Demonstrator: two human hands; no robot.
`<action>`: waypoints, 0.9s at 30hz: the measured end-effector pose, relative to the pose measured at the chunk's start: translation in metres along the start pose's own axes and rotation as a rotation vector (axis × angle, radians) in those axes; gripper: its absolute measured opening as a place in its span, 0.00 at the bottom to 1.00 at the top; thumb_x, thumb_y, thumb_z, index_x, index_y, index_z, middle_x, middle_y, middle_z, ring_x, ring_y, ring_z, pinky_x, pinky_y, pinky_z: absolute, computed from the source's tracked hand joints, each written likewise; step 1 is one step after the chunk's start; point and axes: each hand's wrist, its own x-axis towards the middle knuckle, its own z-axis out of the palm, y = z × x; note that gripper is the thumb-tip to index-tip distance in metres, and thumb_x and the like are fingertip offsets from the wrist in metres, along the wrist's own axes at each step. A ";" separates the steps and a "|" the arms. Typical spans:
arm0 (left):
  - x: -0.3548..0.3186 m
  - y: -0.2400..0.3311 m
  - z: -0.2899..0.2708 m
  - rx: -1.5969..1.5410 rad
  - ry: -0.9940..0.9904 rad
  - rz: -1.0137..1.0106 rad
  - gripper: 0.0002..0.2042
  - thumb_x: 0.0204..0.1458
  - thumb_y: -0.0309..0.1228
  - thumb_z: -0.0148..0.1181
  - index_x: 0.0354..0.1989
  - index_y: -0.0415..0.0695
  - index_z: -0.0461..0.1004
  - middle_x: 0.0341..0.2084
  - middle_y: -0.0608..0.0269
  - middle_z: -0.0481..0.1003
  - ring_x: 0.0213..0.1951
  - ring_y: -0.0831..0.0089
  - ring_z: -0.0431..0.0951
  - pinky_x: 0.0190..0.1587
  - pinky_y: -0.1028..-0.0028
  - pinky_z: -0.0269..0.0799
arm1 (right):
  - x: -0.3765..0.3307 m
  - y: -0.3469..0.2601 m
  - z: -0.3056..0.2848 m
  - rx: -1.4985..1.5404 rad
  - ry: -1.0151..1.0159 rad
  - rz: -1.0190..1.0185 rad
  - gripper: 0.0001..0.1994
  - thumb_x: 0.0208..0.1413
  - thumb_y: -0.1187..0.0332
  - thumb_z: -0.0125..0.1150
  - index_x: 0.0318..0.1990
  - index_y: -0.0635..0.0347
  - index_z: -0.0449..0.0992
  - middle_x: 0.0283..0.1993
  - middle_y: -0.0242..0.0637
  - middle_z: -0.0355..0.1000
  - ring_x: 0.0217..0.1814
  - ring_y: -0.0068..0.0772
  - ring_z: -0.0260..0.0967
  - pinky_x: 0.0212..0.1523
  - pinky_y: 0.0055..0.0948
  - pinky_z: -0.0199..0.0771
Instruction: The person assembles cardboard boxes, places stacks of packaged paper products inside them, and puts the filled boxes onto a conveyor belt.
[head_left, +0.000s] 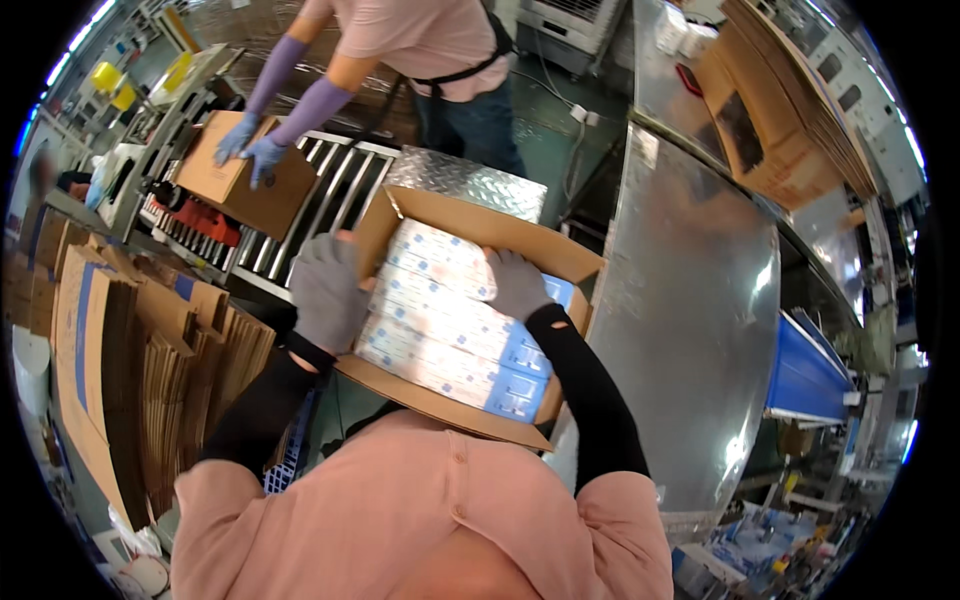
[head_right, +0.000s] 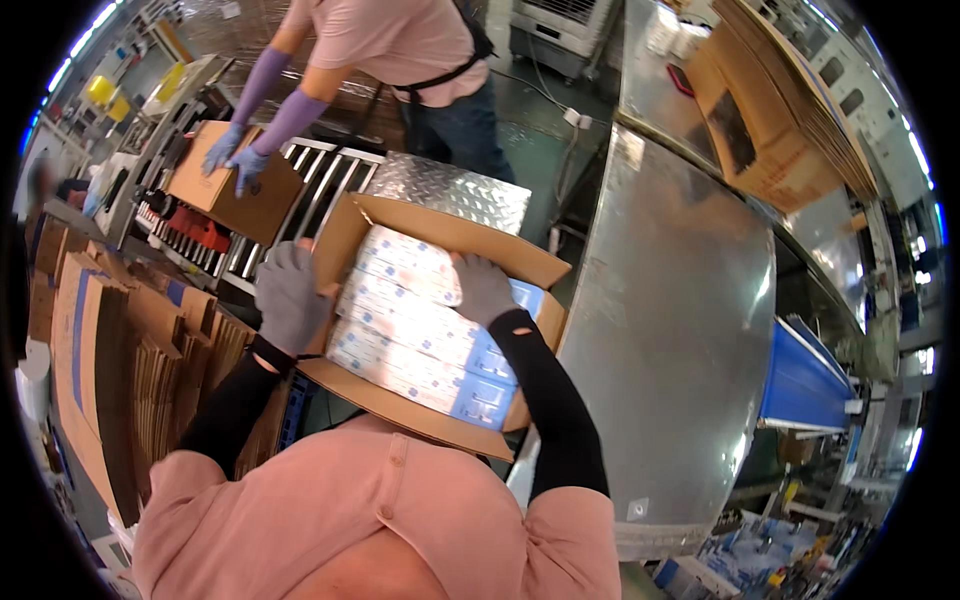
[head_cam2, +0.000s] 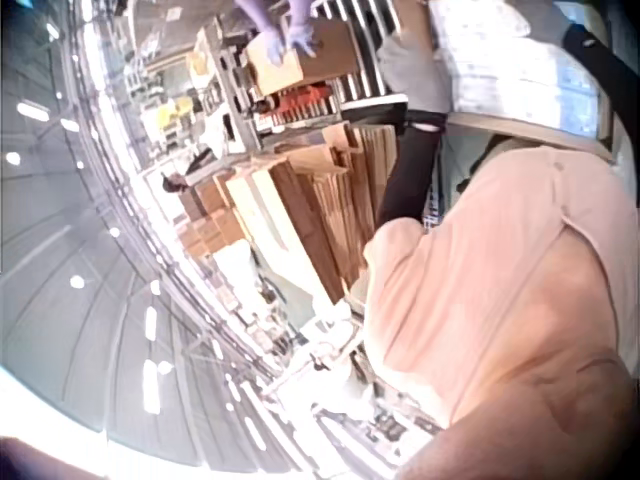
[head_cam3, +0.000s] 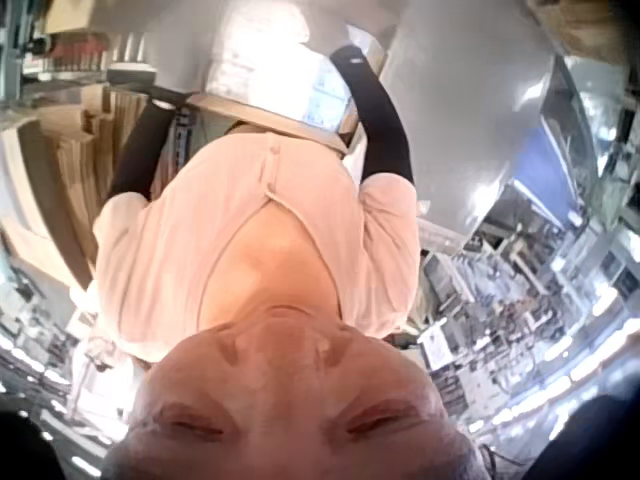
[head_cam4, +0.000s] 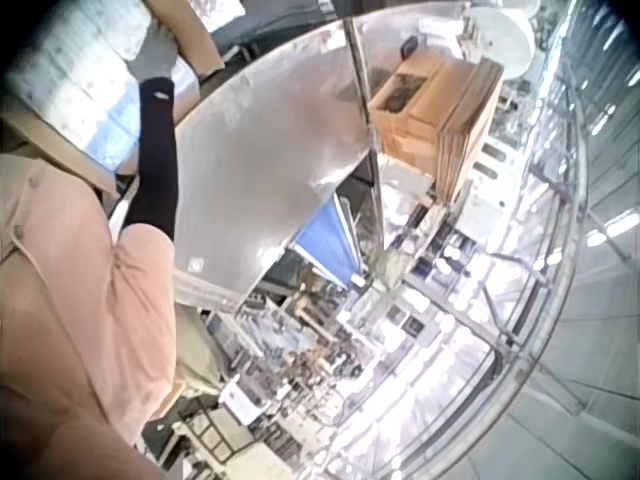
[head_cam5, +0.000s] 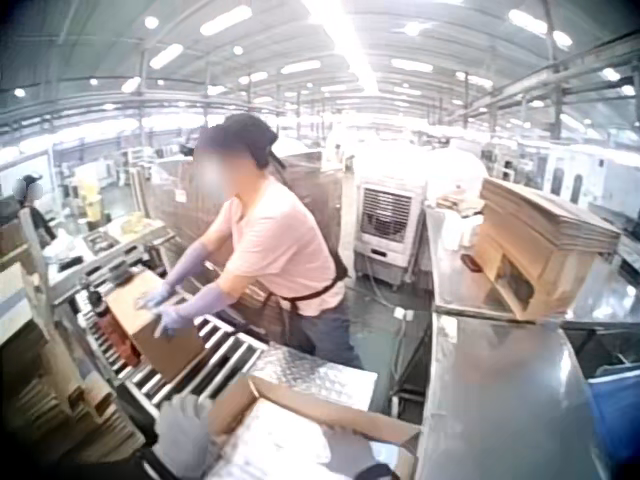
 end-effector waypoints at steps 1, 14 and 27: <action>0.002 -0.027 0.003 0.133 -0.076 -0.277 0.13 0.45 0.29 0.62 0.41 0.41 0.76 0.32 0.51 0.77 0.35 0.52 0.77 0.36 0.59 0.72 | 0.003 0.006 0.003 0.060 -0.041 -0.037 0.41 0.41 0.57 0.70 0.62 0.62 0.58 0.58 0.50 0.61 0.62 0.53 0.60 0.61 0.43 0.62; 0.075 -0.242 0.041 -0.190 -0.143 0.030 0.07 0.44 0.28 0.56 0.29 0.42 0.80 0.24 0.49 0.78 0.32 0.49 0.79 0.36 0.58 0.75 | -0.081 -0.009 0.137 0.497 0.292 0.988 0.25 0.58 0.47 0.58 0.37 0.66 0.75 0.34 0.42 0.76 0.37 0.45 0.74 0.37 0.40 0.72; 0.120 -0.204 0.031 -0.358 -0.436 0.300 0.22 0.60 0.47 0.44 0.54 0.43 0.70 0.37 0.44 0.77 0.41 0.49 0.78 0.46 0.58 0.71 | 0.121 -0.163 0.024 -0.147 -0.122 0.162 0.44 0.52 0.43 0.57 0.66 0.70 0.54 0.69 0.64 0.51 0.67 0.69 0.52 0.65 0.57 0.53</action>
